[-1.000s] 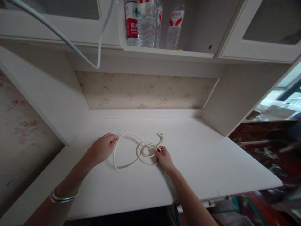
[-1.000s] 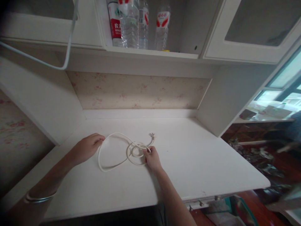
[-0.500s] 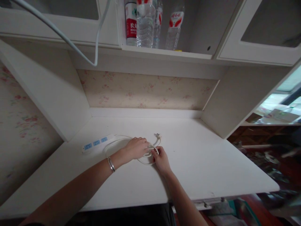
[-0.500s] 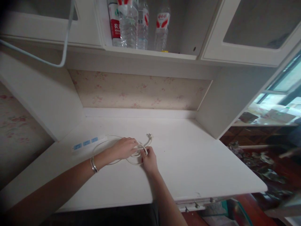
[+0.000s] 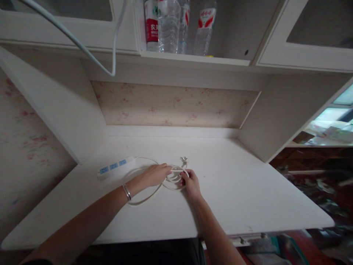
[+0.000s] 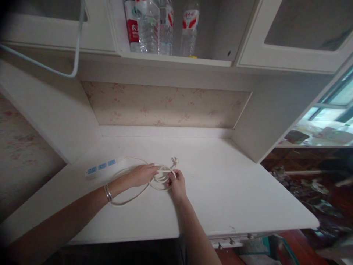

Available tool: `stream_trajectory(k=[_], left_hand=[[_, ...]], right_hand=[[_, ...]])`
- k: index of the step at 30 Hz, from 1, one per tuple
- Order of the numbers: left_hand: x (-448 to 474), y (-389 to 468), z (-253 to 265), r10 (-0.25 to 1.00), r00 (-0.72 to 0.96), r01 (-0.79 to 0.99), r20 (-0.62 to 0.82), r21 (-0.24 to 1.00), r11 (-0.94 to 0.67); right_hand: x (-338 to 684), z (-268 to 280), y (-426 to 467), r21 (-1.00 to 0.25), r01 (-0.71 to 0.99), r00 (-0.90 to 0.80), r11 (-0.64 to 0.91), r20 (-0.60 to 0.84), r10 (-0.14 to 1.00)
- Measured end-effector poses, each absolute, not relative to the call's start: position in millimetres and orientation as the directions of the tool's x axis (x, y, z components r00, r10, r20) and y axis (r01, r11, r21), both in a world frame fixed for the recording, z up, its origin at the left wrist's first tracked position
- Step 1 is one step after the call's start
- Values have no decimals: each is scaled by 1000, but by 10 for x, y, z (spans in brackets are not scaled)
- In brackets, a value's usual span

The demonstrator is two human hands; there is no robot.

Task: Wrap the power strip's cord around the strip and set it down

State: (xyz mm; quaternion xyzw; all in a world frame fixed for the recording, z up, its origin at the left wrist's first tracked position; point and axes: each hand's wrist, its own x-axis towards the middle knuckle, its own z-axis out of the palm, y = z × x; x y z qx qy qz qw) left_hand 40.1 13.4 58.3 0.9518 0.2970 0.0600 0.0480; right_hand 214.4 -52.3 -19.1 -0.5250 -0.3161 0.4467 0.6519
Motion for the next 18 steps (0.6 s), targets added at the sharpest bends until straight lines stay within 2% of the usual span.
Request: stream_trajectory(k=[4,10,14,18], left_hand=[[213,135,787,592,799,582,102,115,-805],[-49,140,1059,615,775,618,143,31,-786],[-126,152,1117,627,766,633,141,4,-774],[-169,158,1106,668,734,670,126,29,-742]], right_hand=[[2195,-195,-475,-939,-340,428,42,-115,896],[2208,-139,-483,-900,-435,398,17,-175,900],[2190,-102,-490,-891,-454,385,1,-195,902],[2184,-59,-515,-892,-452,367,2,-183,912]])
